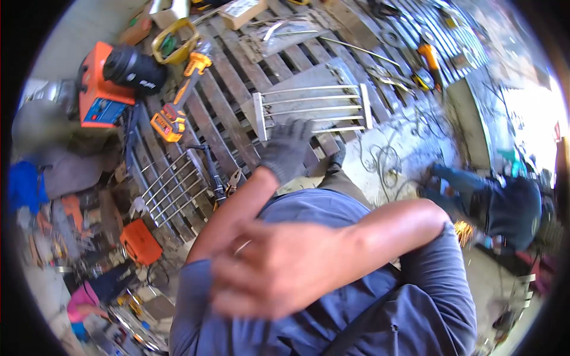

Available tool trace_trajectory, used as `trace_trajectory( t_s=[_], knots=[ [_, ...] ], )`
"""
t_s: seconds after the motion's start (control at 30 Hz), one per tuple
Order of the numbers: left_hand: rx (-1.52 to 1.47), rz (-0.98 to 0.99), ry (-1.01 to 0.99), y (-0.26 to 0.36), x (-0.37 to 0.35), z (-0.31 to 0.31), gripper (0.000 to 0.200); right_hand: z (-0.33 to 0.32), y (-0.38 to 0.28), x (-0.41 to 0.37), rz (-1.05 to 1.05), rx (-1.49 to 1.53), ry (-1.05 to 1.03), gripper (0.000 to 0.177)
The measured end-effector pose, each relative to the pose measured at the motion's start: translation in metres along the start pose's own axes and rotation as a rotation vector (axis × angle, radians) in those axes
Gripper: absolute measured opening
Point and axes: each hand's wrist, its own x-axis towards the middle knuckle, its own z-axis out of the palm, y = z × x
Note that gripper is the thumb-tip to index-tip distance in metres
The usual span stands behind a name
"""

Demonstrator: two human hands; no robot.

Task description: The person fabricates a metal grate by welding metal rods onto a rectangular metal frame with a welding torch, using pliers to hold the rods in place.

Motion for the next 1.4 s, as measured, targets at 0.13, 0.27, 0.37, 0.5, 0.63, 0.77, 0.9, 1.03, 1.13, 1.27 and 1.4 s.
trace_trajectory(
  t_s=[0.13,0.27,0.37,0.5,0.63,0.77,0.9,1.03,1.13,1.27,1.4],
  knots=[
    [0.146,-0.224,-0.091,0.012,0.085,0.066,0.086,-0.105,0.063,-0.105,0.145,-0.074,-0.470,0.020],
    [0.178,-0.354,-0.237,0.025,0.122,0.068,0.099,-0.205,0.099,-0.200,0.538,0.014,-0.339,0.023],
    [0.246,-0.346,-0.144,0.037,0.130,0.056,0.117,-0.261,0.116,-0.247,0.849,0.199,-0.283,0.021],
    [0.178,-0.411,-0.311,0.043,0.143,0.043,0.121,-0.289,0.140,-0.275,0.774,0.137,-0.213,0.019],
    [0.215,-0.442,-0.433,0.037,0.155,0.047,0.122,-0.309,0.152,-0.272,0.645,0.133,-0.188,0.019],
    [0.340,-0.434,-0.497,0.051,0.161,0.010,0.122,-0.333,0.155,-0.289,0.623,0.114,-0.097,0.018],
    [0.402,-0.448,-0.321,0.051,0.153,-0.014,0.111,-0.351,0.161,-0.317,0.775,0.105,-0.010,0.017],
    [0.007,-0.547,0.232,0.037,0.150,-0.065,0.111,-0.365,0.168,-0.318,0.763,0.038,0.103,0.016],
    [-0.636,-0.512,0.702,0.009,0.136,-0.099,0.091,-0.366,0.170,-0.304,0.686,-0.046,0.179,0.017],
    [-1.427,-0.200,1.054,0.048,0.137,-0.167,0.095,-0.352,0.179,-0.284,0.634,-0.034,0.222,0.017],
    [-1.496,-0.141,1.183,0.069,0.130,-0.180,0.092,-0.335,0.173,-0.243,0.447,-0.091,0.159,0.019]
  ],
)
